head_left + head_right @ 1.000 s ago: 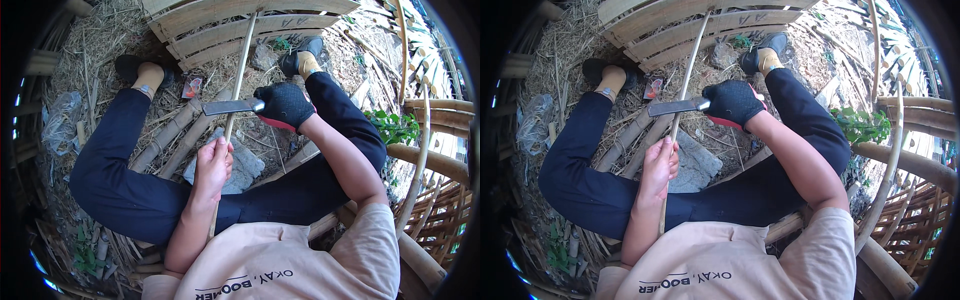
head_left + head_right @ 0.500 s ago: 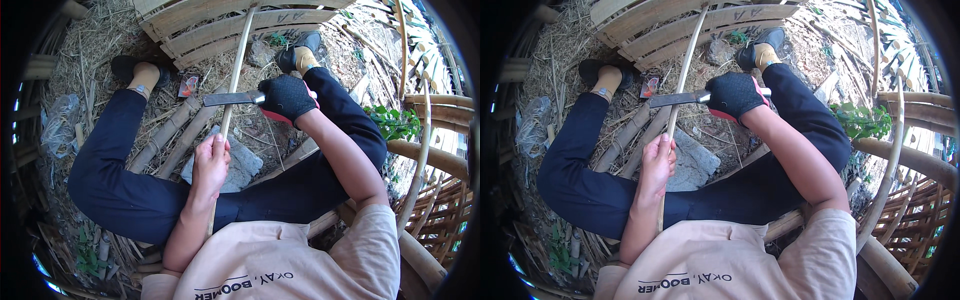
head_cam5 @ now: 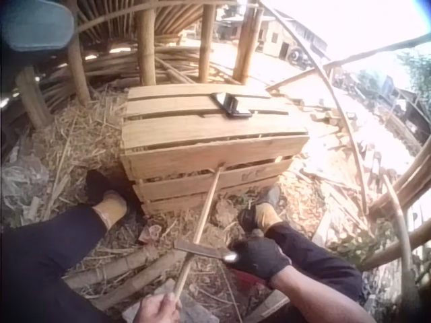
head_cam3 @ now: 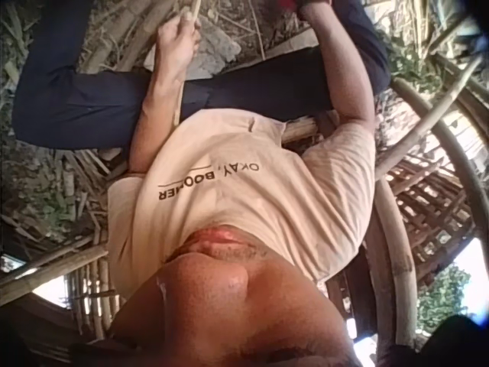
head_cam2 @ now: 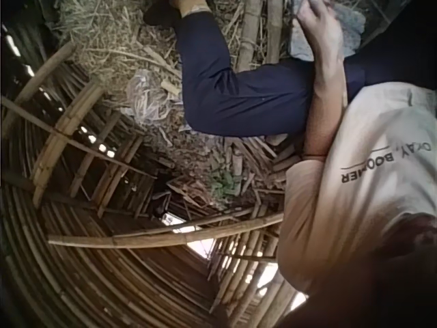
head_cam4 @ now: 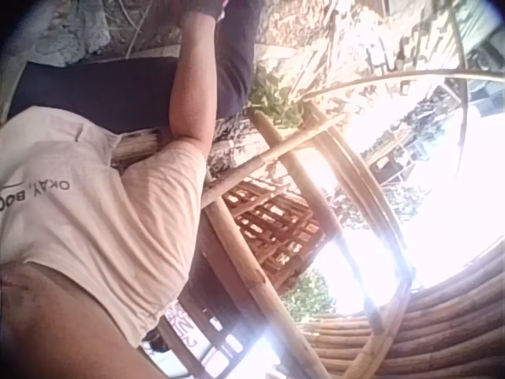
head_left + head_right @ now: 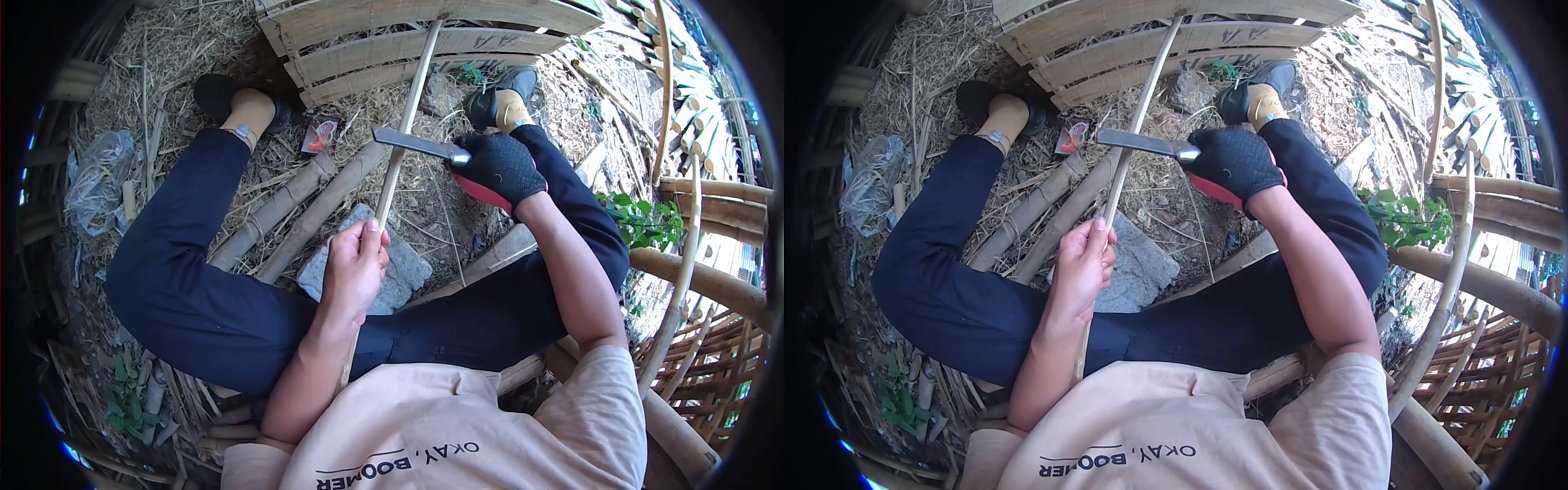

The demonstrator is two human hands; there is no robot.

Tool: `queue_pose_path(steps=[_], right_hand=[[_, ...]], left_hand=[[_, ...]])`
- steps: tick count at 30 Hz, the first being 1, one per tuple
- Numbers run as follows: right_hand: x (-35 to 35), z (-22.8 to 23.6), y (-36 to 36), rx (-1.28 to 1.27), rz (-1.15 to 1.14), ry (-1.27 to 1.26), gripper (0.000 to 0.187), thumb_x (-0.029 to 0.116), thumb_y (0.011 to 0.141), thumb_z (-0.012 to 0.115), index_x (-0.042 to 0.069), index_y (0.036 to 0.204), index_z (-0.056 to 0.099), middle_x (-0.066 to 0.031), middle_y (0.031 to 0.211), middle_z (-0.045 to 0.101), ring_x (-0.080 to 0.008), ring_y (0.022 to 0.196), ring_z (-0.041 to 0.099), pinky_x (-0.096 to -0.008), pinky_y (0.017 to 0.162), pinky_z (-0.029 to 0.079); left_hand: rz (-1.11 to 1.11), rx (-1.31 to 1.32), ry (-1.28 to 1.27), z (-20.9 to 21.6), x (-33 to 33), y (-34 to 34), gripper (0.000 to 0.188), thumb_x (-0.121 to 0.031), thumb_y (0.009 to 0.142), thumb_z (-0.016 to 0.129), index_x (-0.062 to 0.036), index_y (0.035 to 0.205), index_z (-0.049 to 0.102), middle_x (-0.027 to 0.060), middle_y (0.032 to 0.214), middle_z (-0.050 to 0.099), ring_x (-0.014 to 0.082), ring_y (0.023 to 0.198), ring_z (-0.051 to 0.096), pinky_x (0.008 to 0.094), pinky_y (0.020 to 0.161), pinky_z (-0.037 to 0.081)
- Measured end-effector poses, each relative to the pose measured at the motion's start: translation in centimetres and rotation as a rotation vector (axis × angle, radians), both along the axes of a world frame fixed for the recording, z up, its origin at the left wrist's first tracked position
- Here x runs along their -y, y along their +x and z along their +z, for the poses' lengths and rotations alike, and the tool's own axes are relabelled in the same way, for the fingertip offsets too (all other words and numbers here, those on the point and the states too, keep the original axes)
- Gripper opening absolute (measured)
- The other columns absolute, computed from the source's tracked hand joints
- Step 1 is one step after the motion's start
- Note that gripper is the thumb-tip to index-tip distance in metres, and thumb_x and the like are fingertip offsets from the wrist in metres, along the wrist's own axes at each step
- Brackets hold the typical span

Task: The person scrapes a thin wooden stick with a metal blade, turning the stick to reach different parts of its surface. They hold the stick in one hand and move the blade along the wood with the other gloved hand.

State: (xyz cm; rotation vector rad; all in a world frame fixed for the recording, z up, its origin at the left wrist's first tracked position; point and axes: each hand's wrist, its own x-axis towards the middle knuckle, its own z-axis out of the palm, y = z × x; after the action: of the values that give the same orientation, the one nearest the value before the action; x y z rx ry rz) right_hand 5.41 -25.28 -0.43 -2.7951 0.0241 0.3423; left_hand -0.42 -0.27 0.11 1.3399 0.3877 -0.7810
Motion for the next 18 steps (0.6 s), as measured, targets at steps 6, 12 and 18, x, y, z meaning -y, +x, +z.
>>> queue_pose_path(steps=[6, 12, 18], right_hand=[[-3.3, 0.9, -1.1, -0.107, 0.154, -0.002, 0.024, 0.029, 0.077, 0.064, 0.015, 0.094, 0.075, -0.0168, 0.082, 0.072, -0.0365, 0.08, 0.07, -0.046, 0.077, 0.056], [-3.0, 0.0, -0.2, -0.077, 0.183, -0.084, 0.022, 0.03, 0.078, 0.064, 0.016, 0.092, 0.075, -0.0155, 0.08, 0.071, -0.0353, 0.08, 0.071, -0.0466, 0.075, 0.056], [0.4, -1.5, 1.4, 0.041, 0.015, -0.101, 0.023, 0.031, 0.081, 0.065, 0.012, 0.089, 0.074, -0.0175, 0.077, 0.07, -0.0366, 0.075, 0.07, -0.0461, 0.071, 0.055]], left_hand=[[-0.048, 0.16, 0.154, -1.1, 0.0, -0.2, 0.034, -0.026, 0.108, 0.041, -0.0062, 0.084, 0.053, -0.0054, 0.059, 0.041, 0.0029, 0.047, 0.035, 0.0239, 0.044, 0.028], [-0.071, 0.208, 0.222, -1.3, 0.0, -0.2, 0.034, -0.023, 0.107, 0.04, -0.0048, 0.082, 0.053, -0.0038, 0.058, 0.042, 0.0044, 0.05, 0.037, 0.0266, 0.047, 0.03], [-0.059, 0.145, 0.177, -0.5, -0.3, -0.3, 0.033, -0.022, 0.108, 0.04, -0.0052, 0.082, 0.053, -0.0051, 0.058, 0.04, 0.0033, 0.05, 0.033, 0.0252, 0.046, 0.027]])
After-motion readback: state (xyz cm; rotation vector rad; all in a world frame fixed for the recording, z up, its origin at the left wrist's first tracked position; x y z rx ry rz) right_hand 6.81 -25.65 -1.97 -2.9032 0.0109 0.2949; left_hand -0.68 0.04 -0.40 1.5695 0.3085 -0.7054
